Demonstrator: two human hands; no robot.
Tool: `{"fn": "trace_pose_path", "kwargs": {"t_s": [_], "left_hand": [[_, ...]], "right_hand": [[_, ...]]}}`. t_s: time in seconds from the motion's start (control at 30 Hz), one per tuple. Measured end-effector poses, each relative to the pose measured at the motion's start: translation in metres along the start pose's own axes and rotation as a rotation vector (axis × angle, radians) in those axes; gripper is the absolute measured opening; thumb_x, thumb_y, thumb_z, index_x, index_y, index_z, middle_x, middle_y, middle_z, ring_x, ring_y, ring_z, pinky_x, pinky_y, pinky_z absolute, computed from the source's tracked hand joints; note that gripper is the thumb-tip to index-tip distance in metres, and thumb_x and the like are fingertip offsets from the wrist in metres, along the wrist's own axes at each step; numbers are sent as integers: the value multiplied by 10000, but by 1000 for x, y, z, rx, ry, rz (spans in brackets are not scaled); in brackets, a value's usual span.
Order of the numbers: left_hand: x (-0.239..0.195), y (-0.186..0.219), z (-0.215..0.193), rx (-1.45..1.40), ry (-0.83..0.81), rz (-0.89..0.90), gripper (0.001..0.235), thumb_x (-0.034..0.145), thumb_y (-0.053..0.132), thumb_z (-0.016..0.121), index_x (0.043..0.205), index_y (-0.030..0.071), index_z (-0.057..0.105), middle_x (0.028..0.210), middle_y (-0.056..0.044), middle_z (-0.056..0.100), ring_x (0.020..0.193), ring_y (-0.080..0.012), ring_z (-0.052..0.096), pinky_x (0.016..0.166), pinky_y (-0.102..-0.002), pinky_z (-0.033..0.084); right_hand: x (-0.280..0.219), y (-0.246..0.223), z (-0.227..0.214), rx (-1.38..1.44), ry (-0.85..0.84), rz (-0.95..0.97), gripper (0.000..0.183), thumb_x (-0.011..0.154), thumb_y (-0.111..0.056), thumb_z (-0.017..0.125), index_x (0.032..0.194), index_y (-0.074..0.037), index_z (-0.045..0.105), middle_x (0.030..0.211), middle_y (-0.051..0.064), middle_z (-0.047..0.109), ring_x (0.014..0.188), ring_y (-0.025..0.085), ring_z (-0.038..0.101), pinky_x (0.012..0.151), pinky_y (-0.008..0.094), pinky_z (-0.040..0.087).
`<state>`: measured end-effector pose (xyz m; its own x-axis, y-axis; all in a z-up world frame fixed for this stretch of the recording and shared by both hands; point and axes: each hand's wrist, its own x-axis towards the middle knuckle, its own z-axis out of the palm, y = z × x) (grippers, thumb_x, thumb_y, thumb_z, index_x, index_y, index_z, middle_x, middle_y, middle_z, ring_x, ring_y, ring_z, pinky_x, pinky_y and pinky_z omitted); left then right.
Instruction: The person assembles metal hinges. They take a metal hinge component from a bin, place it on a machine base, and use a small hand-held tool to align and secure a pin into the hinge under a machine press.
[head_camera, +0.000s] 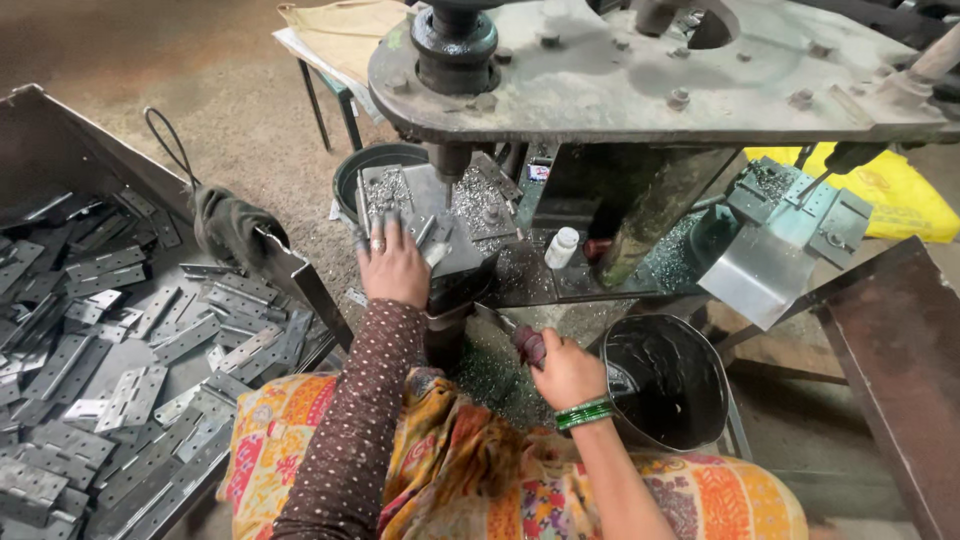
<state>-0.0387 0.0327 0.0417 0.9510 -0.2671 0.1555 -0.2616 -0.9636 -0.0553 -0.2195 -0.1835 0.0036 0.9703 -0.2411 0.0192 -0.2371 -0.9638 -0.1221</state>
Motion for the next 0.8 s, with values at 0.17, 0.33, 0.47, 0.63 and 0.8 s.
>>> {"fn": "trace_pose_path", "kwargs": {"t_s": [0.17, 0.33, 0.47, 0.63, 0.8], "left_hand": [[-31, 22, -18, -113, -100, 34, 783, 983, 641, 369, 1488, 50, 465, 1542, -171, 384, 1461, -318, 303, 1195, -518, 173], [-20, 44, 14, -103, 45, 146, 548, 1036, 403, 351, 1380, 10, 518, 1547, -154, 350, 1461, -279, 259, 1194, -592, 125], [10, 39, 36, -239, -10, 74, 532, 1094, 366, 346, 1419, -21, 515, 1553, -191, 402, 1448, -325, 322, 1181, -609, 156], [12, 30, 37, -139, 137, 123, 422, 982, 203, 418, 1289, -12, 610, 1498, -188, 461, 1441, -321, 345, 1171, -583, 207], [5, 29, 27, -167, -10, 134, 350, 1011, 200, 425, 1192, 24, 667, 1487, -178, 479, 1468, -323, 348, 1207, -572, 206]], "right_hand": [[0, 2, 1, 24, 79, -23, 459, 753, -347, 780, 1117, -151, 581, 857, 142, 693, 747, 353, 710, 624, 476, 575], [-3, -2, -1, 11, 80, -18, 434, 747, -338, 780, 1082, -145, 581, 858, 131, 690, 750, 354, 706, 630, 485, 569], [-5, -4, -9, 3, 19, -10, 466, 776, -344, 782, 1125, -139, 549, 949, 145, 676, 808, 362, 706, 663, 478, 576], [5, 1, 24, -115, -479, 165, 582, 893, -339, 738, 1328, -104, 430, 1156, 200, 624, 960, 338, 713, 803, 446, 597], [0, 14, 52, -1, -501, 98, 785, 877, -353, 767, 1408, -12, 301, 1389, 324, 416, 1107, 423, 621, 907, 457, 553]]}}
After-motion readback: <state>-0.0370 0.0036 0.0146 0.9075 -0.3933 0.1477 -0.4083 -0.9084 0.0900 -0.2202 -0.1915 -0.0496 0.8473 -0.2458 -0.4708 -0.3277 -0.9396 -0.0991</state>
